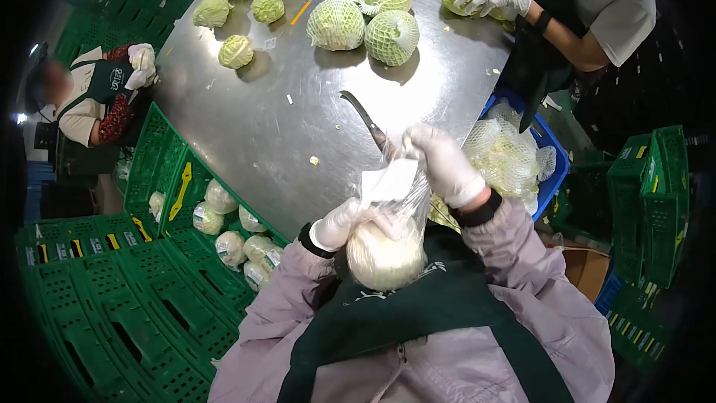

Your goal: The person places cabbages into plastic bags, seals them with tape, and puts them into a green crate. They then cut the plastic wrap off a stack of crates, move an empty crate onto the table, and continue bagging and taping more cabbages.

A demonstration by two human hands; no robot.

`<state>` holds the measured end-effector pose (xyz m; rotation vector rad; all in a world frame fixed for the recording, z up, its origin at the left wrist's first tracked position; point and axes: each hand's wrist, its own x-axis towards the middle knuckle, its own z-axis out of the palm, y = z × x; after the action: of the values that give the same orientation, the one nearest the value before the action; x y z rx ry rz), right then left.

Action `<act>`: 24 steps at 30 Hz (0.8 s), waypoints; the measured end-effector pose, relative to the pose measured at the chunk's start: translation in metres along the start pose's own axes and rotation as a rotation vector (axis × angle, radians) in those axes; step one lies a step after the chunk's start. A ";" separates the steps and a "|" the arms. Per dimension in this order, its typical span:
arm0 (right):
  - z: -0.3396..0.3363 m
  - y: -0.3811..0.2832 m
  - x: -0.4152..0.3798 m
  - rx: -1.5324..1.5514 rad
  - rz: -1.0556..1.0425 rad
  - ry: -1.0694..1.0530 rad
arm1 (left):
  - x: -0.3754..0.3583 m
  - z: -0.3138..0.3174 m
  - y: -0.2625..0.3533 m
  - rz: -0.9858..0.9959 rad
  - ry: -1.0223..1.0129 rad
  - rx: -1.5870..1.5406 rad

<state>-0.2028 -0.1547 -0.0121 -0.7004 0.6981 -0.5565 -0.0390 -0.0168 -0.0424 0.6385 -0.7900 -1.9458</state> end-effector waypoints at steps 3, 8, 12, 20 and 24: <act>0.001 -0.004 0.028 -0.214 -0.009 0.118 | 0.012 0.010 0.014 0.090 -0.206 0.102; -0.035 0.039 -0.003 -0.297 0.193 -0.193 | -0.001 0.022 0.012 0.212 0.093 -0.477; -0.040 0.073 -0.045 0.285 0.550 -0.308 | -0.004 0.045 0.019 0.472 0.229 -0.823; -0.088 0.093 -0.044 1.008 0.713 -0.333 | -0.028 0.065 0.083 0.678 0.209 -0.847; -0.099 0.114 -0.041 1.008 0.504 -0.397 | -0.068 0.000 0.089 0.830 0.179 -0.614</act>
<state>-0.2757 -0.0927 -0.1356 0.3125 0.1395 -0.2269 0.0409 0.0101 0.0312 0.0665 -0.2347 -1.2275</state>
